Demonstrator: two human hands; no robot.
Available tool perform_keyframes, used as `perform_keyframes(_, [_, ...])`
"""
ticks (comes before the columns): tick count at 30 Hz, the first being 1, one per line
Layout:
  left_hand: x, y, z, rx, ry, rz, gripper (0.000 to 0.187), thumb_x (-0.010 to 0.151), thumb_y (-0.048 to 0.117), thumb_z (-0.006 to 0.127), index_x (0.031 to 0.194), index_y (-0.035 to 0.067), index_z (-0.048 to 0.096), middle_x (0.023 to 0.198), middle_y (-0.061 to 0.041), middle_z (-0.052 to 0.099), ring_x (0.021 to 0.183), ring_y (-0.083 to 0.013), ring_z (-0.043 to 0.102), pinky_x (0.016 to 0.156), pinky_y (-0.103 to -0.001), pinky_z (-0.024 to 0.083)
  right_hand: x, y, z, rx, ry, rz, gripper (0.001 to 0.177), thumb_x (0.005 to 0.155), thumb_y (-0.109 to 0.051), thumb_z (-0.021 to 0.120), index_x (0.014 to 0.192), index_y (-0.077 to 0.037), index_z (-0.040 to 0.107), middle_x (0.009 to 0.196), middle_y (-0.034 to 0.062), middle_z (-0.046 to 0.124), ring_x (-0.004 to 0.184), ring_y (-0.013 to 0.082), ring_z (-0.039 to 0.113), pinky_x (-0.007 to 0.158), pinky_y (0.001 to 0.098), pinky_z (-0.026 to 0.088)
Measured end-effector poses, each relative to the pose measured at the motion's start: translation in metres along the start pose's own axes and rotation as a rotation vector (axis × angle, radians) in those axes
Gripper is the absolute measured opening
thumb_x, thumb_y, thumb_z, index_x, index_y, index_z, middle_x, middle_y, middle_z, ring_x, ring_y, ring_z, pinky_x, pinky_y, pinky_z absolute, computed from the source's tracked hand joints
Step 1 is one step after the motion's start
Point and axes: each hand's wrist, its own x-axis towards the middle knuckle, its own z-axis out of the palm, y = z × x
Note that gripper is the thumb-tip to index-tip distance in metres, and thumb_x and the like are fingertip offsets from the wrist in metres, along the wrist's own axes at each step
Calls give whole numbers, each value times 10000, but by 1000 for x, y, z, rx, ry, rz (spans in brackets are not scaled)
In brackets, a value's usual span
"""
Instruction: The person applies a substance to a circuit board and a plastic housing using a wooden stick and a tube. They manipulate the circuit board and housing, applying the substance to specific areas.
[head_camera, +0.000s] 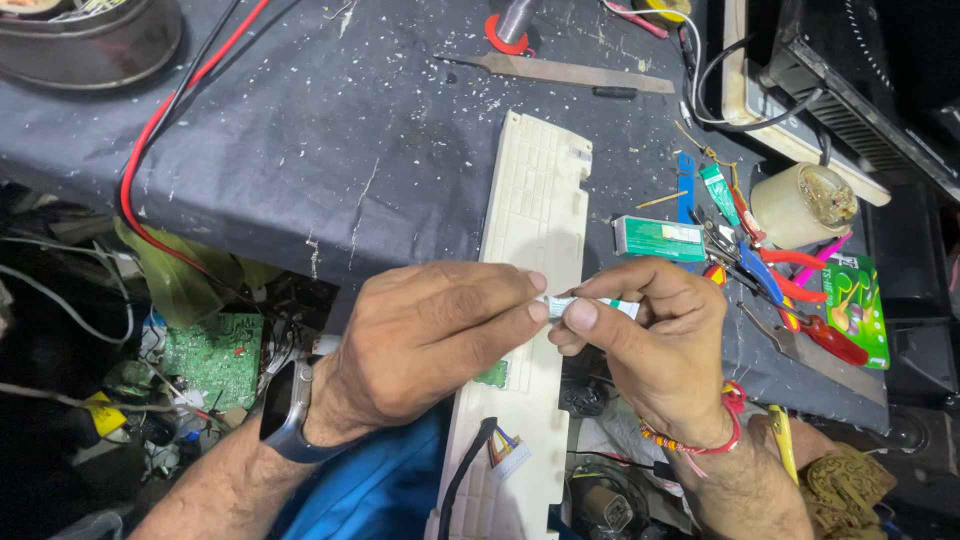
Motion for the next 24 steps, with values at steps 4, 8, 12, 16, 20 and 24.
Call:
perform_keyframes(4, [11,6,3,-53,-11,-267,421,852,109,796,1175,-110,639,1001,-184,725,778,-273,712,626,-366,562,-3,-6,-4,-348,0,-223,95,915,45,765,990,37,708,972,160,775,872,190,758,779,297,621])
perform_keyframes(8, [14,3,-3,-3,-194,-274,208,869,76,787,1040,-5,702,902,-113,719,770,-283,672,634,-392,531,0,-9,4,-480,-71,-451,115,910,34,789,988,19,705,1010,151,773,939,211,786,810,295,646])
perform_keyframes(12, [11,-2,3,47,-242,-133,265,832,57,786,1047,-65,690,918,-149,705,793,-275,679,648,-384,539,0,-10,1,-493,-75,-346,125,909,-61,805,969,25,737,961,150,792,763,181,741,659,261,564])
perform_keyframes(16, [8,-7,0,133,-326,160,333,830,96,805,1080,-93,693,939,-156,692,788,-235,678,699,-369,564,4,-20,-9,10,-157,246,207,877,-106,814,968,48,709,836,117,751,625,160,686,527,268,510])
perform_keyframes(20, [18,-6,1,277,-384,331,345,760,82,773,1071,-50,703,975,-166,703,799,-240,697,712,-383,591,13,-22,-17,433,-265,532,235,909,-60,791,1021,81,639,812,113,709,677,174,716,571,288,563])
perform_keyframes(24, [32,-10,3,223,-241,168,337,777,96,824,1052,-62,709,1000,-170,730,854,-270,727,714,-371,588,15,-17,-27,-26,-138,196,192,924,-107,801,1029,25,709,861,74,741,701,104,700,617,247,565])
